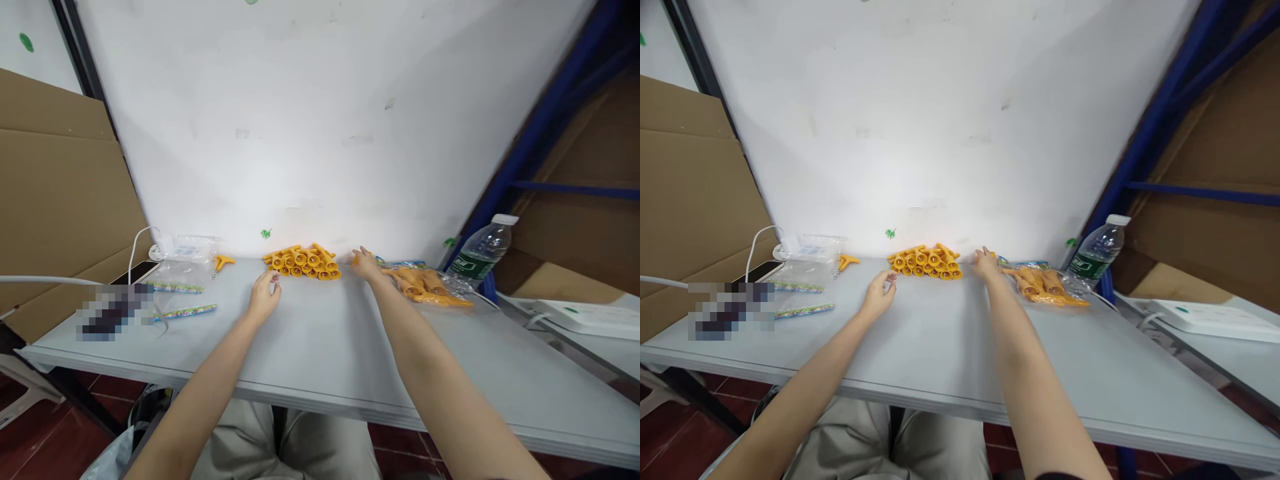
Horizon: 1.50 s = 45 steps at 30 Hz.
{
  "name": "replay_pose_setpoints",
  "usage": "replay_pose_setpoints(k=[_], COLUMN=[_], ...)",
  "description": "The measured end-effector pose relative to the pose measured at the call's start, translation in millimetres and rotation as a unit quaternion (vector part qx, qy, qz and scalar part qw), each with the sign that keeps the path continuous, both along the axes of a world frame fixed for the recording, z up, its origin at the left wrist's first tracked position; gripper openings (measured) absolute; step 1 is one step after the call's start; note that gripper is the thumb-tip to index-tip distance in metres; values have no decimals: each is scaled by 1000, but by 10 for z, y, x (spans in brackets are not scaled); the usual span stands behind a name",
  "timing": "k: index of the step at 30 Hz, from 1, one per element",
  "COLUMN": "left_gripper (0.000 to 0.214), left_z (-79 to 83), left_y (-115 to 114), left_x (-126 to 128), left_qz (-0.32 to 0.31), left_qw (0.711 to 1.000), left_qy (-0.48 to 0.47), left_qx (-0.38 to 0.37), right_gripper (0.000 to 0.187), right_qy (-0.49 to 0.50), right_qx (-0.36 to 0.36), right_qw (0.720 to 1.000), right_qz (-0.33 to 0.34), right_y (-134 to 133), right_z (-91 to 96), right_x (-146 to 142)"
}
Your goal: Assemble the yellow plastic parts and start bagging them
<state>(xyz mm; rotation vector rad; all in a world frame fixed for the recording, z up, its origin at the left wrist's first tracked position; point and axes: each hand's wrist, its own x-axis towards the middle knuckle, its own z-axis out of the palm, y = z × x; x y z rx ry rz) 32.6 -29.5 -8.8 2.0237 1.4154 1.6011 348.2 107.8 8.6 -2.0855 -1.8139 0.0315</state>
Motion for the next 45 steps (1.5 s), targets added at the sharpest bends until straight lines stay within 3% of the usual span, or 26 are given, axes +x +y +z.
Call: replay_pose_setpoints(k=[4,8,11,13,17,19,24,28,33,39,45], left_gripper=[27,24,23,22,33,41,57,53,46,42,42], left_z=[9,26,16,-10,-73,-84,-50,-22,33,69,71], left_y=[-43,-78,-49,20,238,341,458,493,596,626,577], left_x=[41,67,34,-43,-324,-494,-874,-1069,-1140,-1042,-820], left_qz=[-12,-21,14,73,219,253,309,299,264,232,172], left_qw=[1000,999,999,994,947,918,876,868,858,858,883], left_qy=[13,30,46,63,128,162,213,256,297,316,314], left_qx=[-2,-4,-10,-45,-199,-260,-302,-304,-325,-331,-302], right_gripper=[65,50,40,38,41,45,44,37,32,28,28], right_qy=[-12,-26,-34,-17,35,74,150,146,118,98,105], right_qx=[-42,-11,24,31,35,51,69,43,35,43,78], right_qw=[998,998,998,998,997,993,979,976,978,981,979], right_qz=[-52,-52,-56,-56,-60,-75,-121,-155,-171,-162,-153], right_y=[59,66,43,16,-89,-172,-417,-576,-696,-794,-859], right_z=[-20,-18,-9,-19,-130,-222,-370,-353,-341,-300,-192], right_x=[-59,-93,-106,-108,-94,-87,-147,-258,-369,-442,-497])
